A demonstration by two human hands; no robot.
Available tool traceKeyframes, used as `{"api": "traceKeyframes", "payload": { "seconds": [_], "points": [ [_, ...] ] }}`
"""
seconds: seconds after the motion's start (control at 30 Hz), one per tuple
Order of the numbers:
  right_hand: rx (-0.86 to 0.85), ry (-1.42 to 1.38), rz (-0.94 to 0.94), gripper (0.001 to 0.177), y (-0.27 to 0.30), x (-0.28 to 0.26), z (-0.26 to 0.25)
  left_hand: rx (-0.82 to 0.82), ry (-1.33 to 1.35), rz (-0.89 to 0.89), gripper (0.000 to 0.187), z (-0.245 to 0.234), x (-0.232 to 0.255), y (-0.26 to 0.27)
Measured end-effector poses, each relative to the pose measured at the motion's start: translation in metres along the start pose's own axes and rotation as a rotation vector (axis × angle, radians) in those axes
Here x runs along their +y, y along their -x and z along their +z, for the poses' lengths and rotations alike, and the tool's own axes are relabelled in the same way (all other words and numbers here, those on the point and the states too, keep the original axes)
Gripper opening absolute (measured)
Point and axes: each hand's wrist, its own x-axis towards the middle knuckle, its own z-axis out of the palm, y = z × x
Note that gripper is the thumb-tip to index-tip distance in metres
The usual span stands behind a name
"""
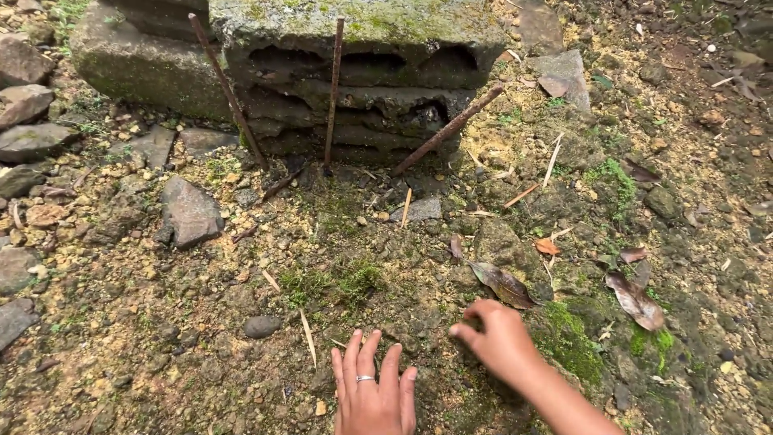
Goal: Picking up small clumps of moss and debris from the ground near concrete blocks.
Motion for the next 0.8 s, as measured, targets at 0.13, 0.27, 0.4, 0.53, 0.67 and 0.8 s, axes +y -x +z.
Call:
{"api": "traceKeyframes", "payload": {
  "seconds": [0.13,0.27,0.4,0.53,0.67,0.8],
  "points": [
    [0.182,0.067,-0.305,0.011,-0.013,0.029,0.042,-0.023,0.006,-0.029,0.037,-0.002,0.002,-0.001],
    [0.169,0.158,-0.296,0.007,-0.025,0.034,0.047,-0.016,0.012,-0.002,0.04,0.001,-0.001,0.001],
    [0.129,-0.033,-0.195,0.013,-0.041,0.02,0.033,-0.025,-0.007,-0.009,0.043,0.002,-0.001,0.002],
    [0.064,-0.1,-0.339,0.03,-0.049,-0.013,0.028,-0.006,-0.015,0.004,0.043,0.002,0.0,0.001],
    [-0.043,-0.024,-0.429,0.041,-0.054,-0.034,0.031,-0.037,-0.009,-0.01,0.039,-0.004,0.002,-0.001],
    [-0.134,0.054,-0.39,0.008,-0.042,-0.07,0.009,-0.024,-0.011,0.021,0.042,-0.001,-0.001,0.0]
  ]
}}
